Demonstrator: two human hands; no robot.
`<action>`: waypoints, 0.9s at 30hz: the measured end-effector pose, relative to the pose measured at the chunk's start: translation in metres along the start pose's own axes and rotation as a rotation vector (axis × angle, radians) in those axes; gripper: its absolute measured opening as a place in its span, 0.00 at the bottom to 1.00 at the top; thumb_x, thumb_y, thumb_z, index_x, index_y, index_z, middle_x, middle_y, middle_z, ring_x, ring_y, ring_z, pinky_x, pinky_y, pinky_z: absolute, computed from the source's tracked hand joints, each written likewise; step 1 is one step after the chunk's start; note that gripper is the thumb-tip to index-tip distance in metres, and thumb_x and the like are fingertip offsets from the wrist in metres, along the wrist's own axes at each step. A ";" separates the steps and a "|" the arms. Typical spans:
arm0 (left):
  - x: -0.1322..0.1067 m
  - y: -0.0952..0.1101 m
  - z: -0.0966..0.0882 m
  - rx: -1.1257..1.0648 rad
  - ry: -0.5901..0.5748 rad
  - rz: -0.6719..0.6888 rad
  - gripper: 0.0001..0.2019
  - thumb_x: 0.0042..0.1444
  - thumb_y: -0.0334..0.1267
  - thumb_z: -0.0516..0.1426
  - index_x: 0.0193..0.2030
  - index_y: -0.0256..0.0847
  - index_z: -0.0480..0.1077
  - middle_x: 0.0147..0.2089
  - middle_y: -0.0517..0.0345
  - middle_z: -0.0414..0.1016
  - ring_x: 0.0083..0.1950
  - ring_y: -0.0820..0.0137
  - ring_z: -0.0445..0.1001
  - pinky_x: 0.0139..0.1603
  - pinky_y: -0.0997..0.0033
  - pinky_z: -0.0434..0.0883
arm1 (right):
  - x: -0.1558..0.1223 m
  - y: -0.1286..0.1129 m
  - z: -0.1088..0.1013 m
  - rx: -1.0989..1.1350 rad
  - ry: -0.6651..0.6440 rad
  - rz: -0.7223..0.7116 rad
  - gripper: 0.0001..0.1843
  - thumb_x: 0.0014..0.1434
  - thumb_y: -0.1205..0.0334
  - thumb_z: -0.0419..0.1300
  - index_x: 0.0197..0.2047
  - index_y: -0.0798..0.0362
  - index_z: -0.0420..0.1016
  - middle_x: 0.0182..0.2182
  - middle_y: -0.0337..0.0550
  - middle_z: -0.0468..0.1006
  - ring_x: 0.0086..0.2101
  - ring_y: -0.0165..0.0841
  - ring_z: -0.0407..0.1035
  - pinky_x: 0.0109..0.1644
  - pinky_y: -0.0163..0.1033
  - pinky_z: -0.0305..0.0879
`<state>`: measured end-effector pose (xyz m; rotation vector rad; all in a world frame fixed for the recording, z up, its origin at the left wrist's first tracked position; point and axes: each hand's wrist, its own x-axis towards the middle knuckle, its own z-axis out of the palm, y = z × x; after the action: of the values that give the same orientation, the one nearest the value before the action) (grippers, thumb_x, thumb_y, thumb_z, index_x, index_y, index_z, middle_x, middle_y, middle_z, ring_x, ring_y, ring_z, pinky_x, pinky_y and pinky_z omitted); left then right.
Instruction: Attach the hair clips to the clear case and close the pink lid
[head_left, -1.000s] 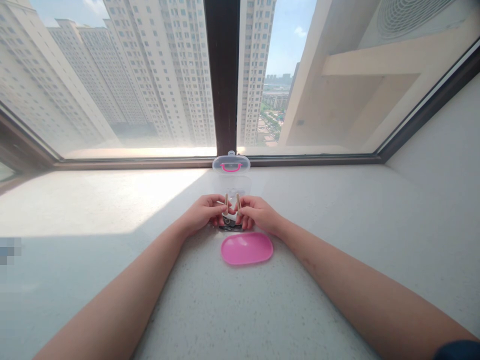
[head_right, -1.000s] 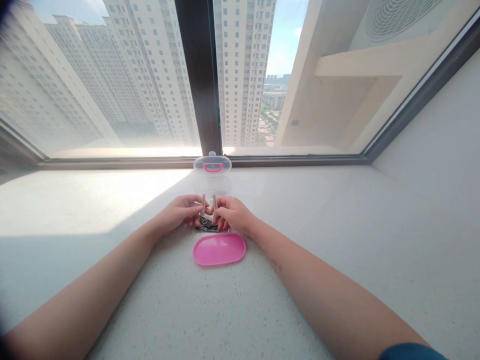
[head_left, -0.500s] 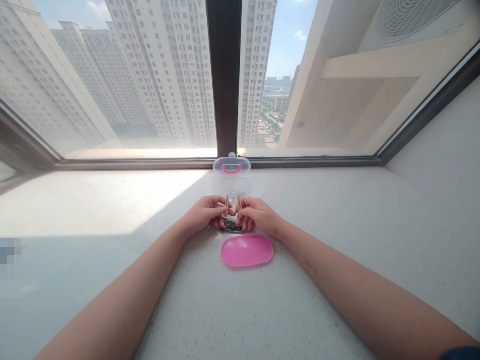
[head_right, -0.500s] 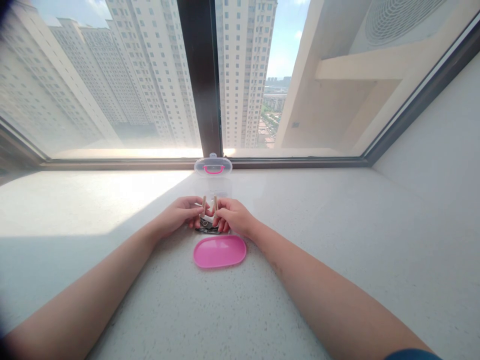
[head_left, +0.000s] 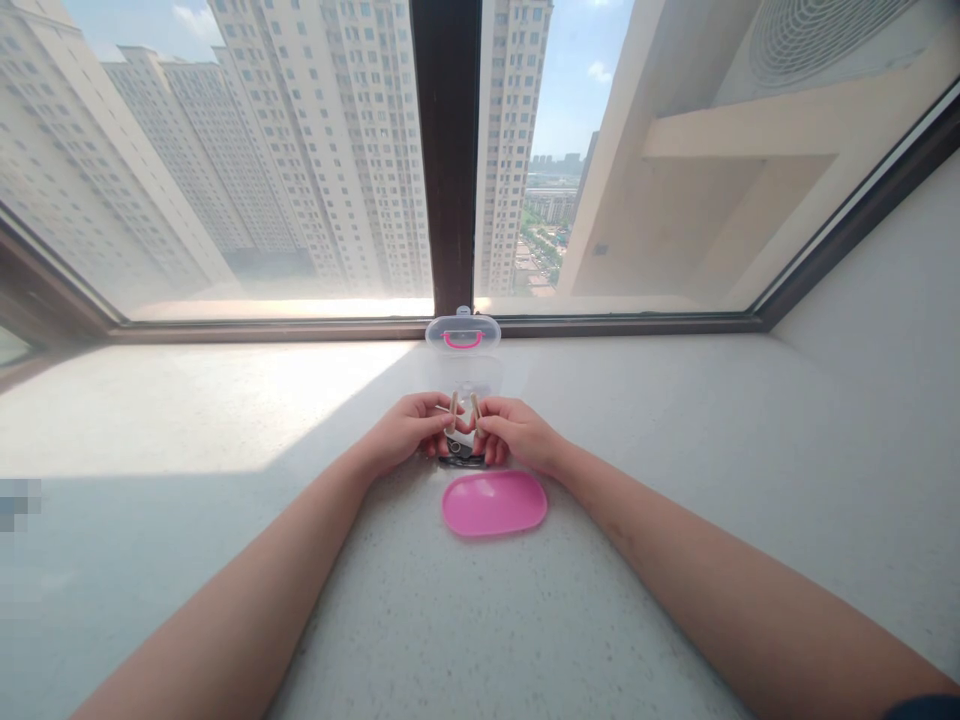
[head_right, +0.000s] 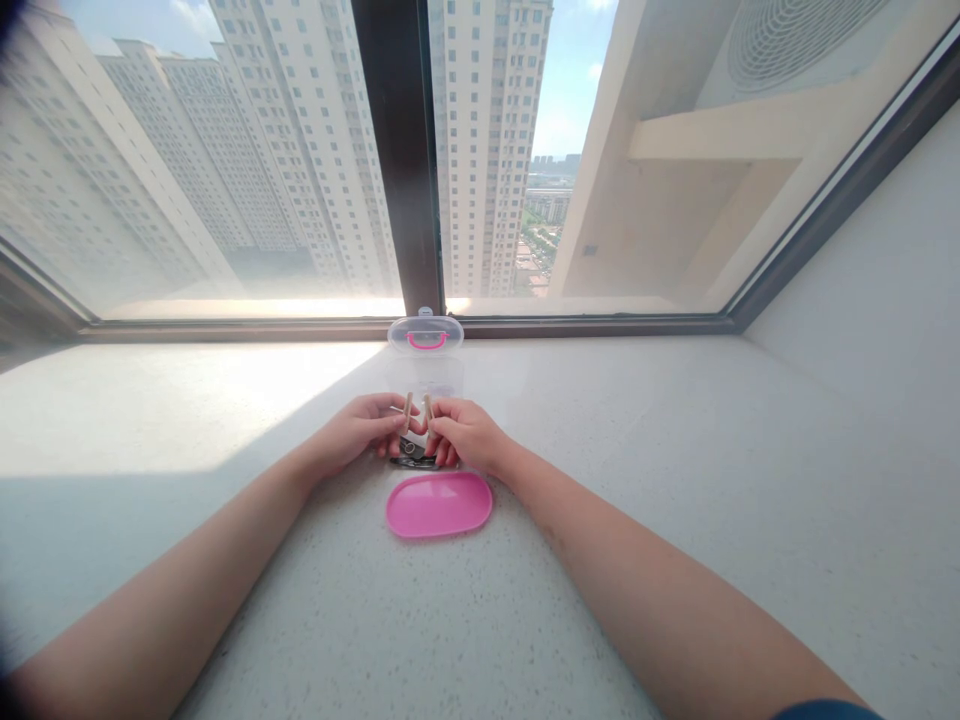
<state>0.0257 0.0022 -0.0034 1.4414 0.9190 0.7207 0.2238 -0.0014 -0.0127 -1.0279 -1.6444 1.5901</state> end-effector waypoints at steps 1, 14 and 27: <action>0.000 0.000 0.000 -0.004 0.004 0.001 0.12 0.56 0.40 0.57 0.44 0.36 0.67 0.42 0.48 0.77 0.24 0.77 0.72 0.22 0.79 0.63 | 0.000 0.001 0.000 0.003 0.001 0.006 0.06 0.52 0.66 0.50 0.33 0.55 0.67 0.20 0.38 0.74 0.16 0.24 0.65 0.17 0.26 0.60; 0.001 -0.003 0.000 -0.059 0.020 0.004 0.13 0.54 0.41 0.60 0.39 0.38 0.62 0.39 0.49 0.78 0.23 0.77 0.72 0.20 0.80 0.62 | 0.003 0.007 -0.001 0.030 0.016 -0.053 0.07 0.51 0.68 0.50 0.36 0.52 0.61 0.18 0.33 0.73 0.14 0.25 0.63 0.15 0.26 0.58; 0.001 -0.004 0.000 -0.065 0.007 0.000 0.13 0.54 0.41 0.60 0.39 0.38 0.61 0.39 0.50 0.78 0.22 0.77 0.72 0.19 0.80 0.61 | 0.003 0.008 -0.001 0.031 0.003 -0.079 0.07 0.50 0.69 0.50 0.35 0.52 0.61 0.19 0.34 0.74 0.14 0.25 0.64 0.15 0.26 0.57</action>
<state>0.0254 0.0032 -0.0076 1.3827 0.8937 0.7494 0.2243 0.0019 -0.0209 -0.9378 -1.6325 1.5568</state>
